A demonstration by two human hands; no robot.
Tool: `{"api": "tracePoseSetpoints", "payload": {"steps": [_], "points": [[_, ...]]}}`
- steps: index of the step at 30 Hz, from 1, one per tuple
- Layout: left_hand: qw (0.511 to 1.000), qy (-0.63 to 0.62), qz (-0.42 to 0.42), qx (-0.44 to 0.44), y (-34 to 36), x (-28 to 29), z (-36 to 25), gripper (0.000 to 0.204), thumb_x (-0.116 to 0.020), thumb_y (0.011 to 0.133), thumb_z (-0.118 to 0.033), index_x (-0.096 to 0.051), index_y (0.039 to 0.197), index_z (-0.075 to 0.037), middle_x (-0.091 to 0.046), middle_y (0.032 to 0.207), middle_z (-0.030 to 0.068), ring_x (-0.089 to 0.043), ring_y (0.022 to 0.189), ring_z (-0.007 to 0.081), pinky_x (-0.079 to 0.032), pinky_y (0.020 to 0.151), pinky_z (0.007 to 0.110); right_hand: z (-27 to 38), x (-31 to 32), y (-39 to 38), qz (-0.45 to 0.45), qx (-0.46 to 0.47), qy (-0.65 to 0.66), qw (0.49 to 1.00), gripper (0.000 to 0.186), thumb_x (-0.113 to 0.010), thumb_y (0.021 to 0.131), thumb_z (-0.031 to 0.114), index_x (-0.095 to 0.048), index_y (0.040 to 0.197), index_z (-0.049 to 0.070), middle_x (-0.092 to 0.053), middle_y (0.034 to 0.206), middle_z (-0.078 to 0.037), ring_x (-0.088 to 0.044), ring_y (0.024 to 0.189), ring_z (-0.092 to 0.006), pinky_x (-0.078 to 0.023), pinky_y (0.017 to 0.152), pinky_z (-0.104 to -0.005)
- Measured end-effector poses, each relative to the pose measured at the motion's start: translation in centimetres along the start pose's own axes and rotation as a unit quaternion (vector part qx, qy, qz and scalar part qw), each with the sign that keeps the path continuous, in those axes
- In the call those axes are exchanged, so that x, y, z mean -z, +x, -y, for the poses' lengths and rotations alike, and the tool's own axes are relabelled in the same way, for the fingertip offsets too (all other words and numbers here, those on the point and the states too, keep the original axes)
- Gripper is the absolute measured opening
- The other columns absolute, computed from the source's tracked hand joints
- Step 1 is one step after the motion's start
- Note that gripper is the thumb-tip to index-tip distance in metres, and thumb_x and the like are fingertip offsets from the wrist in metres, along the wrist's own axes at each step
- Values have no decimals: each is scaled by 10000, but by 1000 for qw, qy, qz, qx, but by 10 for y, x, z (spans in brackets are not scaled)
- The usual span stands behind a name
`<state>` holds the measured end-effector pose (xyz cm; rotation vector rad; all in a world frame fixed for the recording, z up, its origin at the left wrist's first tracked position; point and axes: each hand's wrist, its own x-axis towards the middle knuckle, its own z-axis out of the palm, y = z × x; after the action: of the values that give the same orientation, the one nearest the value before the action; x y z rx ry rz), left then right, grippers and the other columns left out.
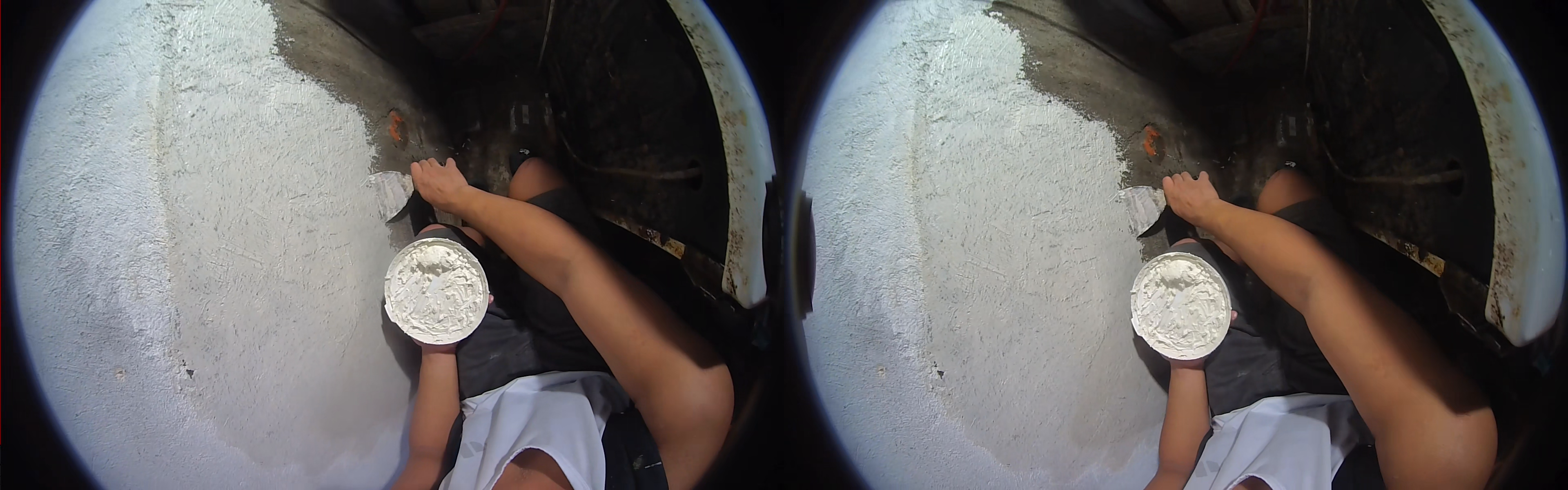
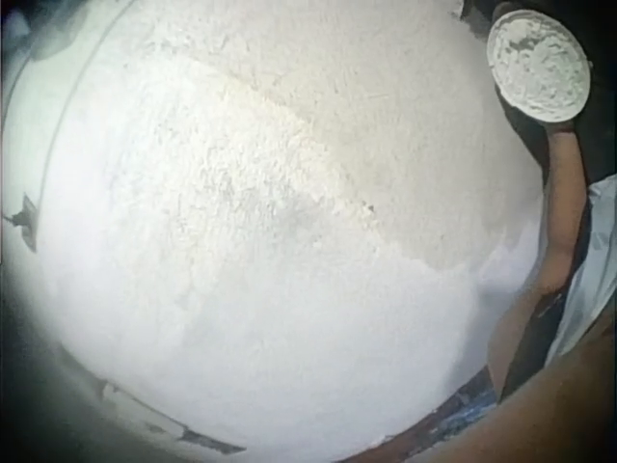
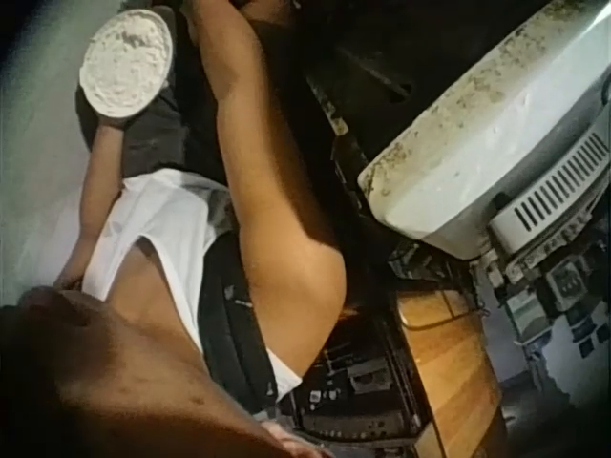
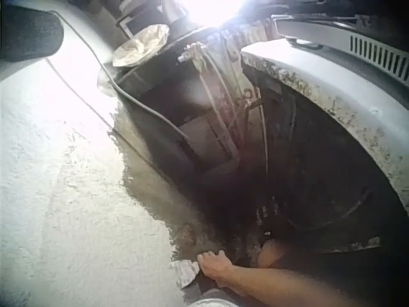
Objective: Applying plaster to a wall using a putty knife.
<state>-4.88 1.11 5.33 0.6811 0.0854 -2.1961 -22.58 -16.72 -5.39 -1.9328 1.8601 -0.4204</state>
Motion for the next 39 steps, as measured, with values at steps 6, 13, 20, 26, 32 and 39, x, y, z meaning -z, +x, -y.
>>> {"api": "tracePoseSetpoints", "payload": {"steps": [6, 13, 20, 26, 32, 39], "points": [[995, -100, -14, 6, -1, -4, 4, 862, -320, 955, -788, -299, 1619, -240, -263, 1686, 91, -283, 1514, 437, -243, 1116, 805, -17, 3, -15, -35, -39, 117, 992, 164, -473, 981, 169, -538, 1072, 49, -637, 1112, -153, -608, 1108, -328, -515, 873, -519], [995, -98, -25, 14, 1, -4, 3, 868, -379, 938, -782, -314, 1614, -242, -298, 1673, 89, -310, 1502, 440, -243, 1096, 826, 1, 19, -10, -54, 79, 191, 977, 143, -447, 962, 126, -516, 1038, 26, -615, 1067, -177, -588, 1065, -368, -517, 859, -514], [990, -134, 19, 31, -1, -5, 2, 852, -441, 936, -754, -356, 1595, -221, -375, 1635, 101, -380, 1460, 461, -286, 1080, 823, 24, 14, 12, -73, 39, 30, 996, 144, -541, 920, 139, -529, 1039, 60, -656, 1034, -99, -649, 1020, -291, -504, 789, -500], [990, -136, 4, 35, -3, -7, 1, 875, -461, 931, -746, -361, 1589, -179, -433, 1593, 140, -436, 1417, 478, -336, 1065, 805, 0, 2, 12, 31, -90, 42, 995, 157, -544, 946, 129, -569, 1086, 62, -677, 1085, -125, -660, 1052, -299, -512, 853, -546], [986, -161, 24, 26, 4, -4, 6, 848, -419, 960, -733, -316, 1608, -196, -371, 1634, 110, -376, 1464, 429, -300, 1065, 824, -16, 20, 4, -6, -114, 64, 991, 189, -563, 924, 75, -561, 1107, 27, -643, 1147, -180, -603, 1134, -336, -519, 880, -574], [990, -132, 5, 43, 2, -3, 4, 853, -425, 945, -748, -353, 1594, -200, -394, 1621, 114, -408, 1440, 455, -310, 1072, 813, 8, 28, 5, -89, -39, 196, 976, 154, -524, 899, 17, -511, 1053, 17, -618, 1063, -188, -578, 1060, -381, -494, 852, -529]]}}
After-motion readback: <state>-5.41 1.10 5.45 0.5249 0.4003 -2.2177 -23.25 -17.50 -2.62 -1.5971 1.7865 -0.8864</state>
